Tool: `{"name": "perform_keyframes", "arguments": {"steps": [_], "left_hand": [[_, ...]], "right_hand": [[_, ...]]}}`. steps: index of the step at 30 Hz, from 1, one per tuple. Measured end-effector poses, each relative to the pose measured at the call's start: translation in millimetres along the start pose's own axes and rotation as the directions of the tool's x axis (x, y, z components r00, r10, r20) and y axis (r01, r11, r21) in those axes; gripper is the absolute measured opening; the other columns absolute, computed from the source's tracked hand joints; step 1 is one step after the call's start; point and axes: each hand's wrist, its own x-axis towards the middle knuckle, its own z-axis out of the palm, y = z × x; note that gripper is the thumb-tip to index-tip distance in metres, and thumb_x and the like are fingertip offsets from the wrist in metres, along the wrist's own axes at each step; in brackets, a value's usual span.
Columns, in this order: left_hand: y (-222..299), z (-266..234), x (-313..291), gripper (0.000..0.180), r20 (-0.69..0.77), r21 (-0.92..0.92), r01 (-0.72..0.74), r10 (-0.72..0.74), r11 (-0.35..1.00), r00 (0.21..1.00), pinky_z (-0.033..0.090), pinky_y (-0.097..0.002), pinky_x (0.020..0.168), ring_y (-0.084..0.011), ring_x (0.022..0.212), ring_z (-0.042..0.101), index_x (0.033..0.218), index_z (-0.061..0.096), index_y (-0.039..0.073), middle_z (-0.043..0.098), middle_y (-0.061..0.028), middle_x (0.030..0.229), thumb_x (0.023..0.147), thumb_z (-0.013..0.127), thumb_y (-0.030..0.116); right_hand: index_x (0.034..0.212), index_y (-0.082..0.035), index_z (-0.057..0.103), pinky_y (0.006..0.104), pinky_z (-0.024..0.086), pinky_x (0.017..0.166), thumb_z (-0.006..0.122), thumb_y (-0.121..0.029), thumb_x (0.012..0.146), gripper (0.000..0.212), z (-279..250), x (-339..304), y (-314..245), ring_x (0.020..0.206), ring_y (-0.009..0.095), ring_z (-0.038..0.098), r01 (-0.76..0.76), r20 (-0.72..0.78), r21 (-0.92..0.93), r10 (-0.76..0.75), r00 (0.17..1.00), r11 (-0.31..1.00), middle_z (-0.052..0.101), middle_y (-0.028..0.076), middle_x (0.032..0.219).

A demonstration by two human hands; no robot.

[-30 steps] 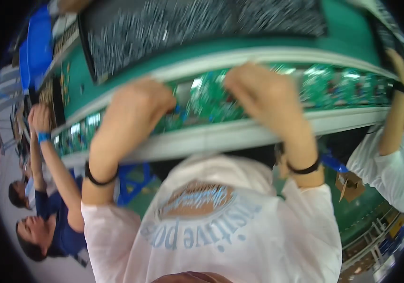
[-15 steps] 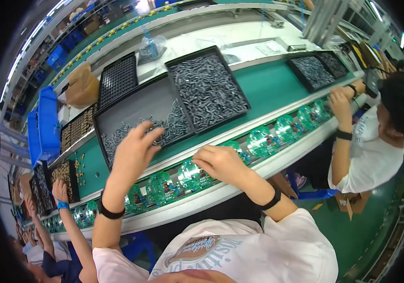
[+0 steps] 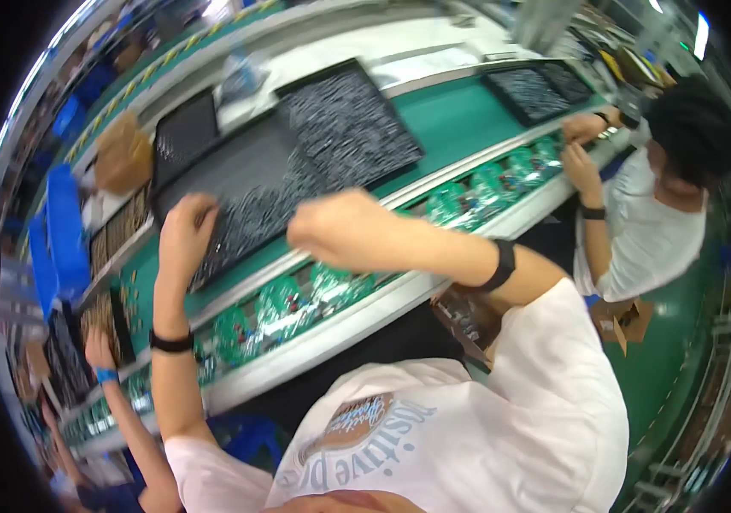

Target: The person picks up electronic components from a tray and inserts them into circuit boards on a conveyor belt. The components are placed one at a time into specific slots on the green boards.

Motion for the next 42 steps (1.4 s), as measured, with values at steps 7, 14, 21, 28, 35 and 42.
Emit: {"name": "perform_keyframes", "arguments": {"steps": [7,14,21,28,35,42], "left_hand": [[6.3,-17.4,-13.2,0.016,-0.032,-0.182,0.114,-0.122,0.977,0.992,0.055,-0.038,0.078,-0.0309,0.085,0.071,0.106,0.072,0.002,0.073,-0.0175,0.093,0.094,0.065,0.01],[-8.7,-26.4,-36.3,0.02,-0.038,-0.386,0.194,-0.226,0.902,0.973,0.055,-0.0363,0.074,-0.0314,0.081,0.072,0.11,0.073,0.003,0.073,-0.0194,0.089,0.091,0.069,0.01],[-9.7,-25.6,-30.2,0.023,0.048,-0.233,0.249,-0.244,0.94,0.969,0.06,-0.0295,0.076,-0.0175,0.082,0.075,0.119,0.07,-0.001,0.076,-0.0131,0.09,0.098,0.065,0.007],[-18.9,-11.6,-35.7,0.019,-0.109,-0.285,0.112,-0.148,0.952,0.983,0.057,-0.0395,0.075,-0.0365,0.085,0.072,0.109,0.074,0.002,0.073,-0.0191,0.092,0.092,0.068,0.009],[2.7,-40.5,-47.2,0.018,-0.123,-0.261,0.124,-0.16,0.957,0.979,0.057,-0.0372,0.076,-0.0349,0.082,0.071,0.109,0.073,0.002,0.073,-0.0191,0.091,0.093,0.068,0.01],[33.8,-76.9,-97.6,0.016,-0.106,-0.446,0.205,-0.279,0.871,0.954,0.056,-0.0288,0.076,-0.02,0.081,0.073,0.11,0.074,0.001,0.075,-0.0128,0.091,0.095,0.068,0.006]], "right_hand": [[0.114,-0.008,0.07,0.0448,0.057,0.088,0.073,-0.02,0.088,0.029,35.3,88.5,42.5,0.102,0.033,0.068,-0.026,-0.011,-0.263,0.024,1.0,0.965,0.067,0.013,0.108],[0.112,-0.01,0.071,0.044,0.056,0.088,0.073,-0.023,0.09,0.025,75.8,133.4,62.6,0.101,0.032,0.069,0.074,0.086,-0.152,-0.061,0.994,0.986,0.069,0.01,0.102],[0.109,-0.006,0.073,0.0378,0.056,0.078,0.065,-0.017,0.099,0.017,60.4,137.1,52.4,0.09,0.03,0.071,0.103,-0.043,-0.18,-0.113,0.993,0.978,0.071,0.009,0.102],[0.113,-0.004,0.072,0.0324,0.057,0.082,0.061,-0.016,0.103,0.02,58.0,132.6,51.2,0.092,0.021,0.072,0.018,0.021,0.008,-0.018,1.0,1.0,0.073,0.008,0.102],[0.123,0.0,0.069,0.0263,0.058,0.089,0.058,-0.017,0.106,0.026,54.6,128.8,62.0,0.097,0.014,0.072,-0.184,0.139,0.578,0.127,0.982,0.795,0.074,0.008,0.104],[0.126,0.001,0.066,0.025,0.058,0.09,0.057,-0.016,0.106,0.028,38.6,107.0,32.0,0.099,0.014,0.072,-0.382,0.354,0.811,0.149,0.923,0.442,0.074,0.008,0.106]]}}
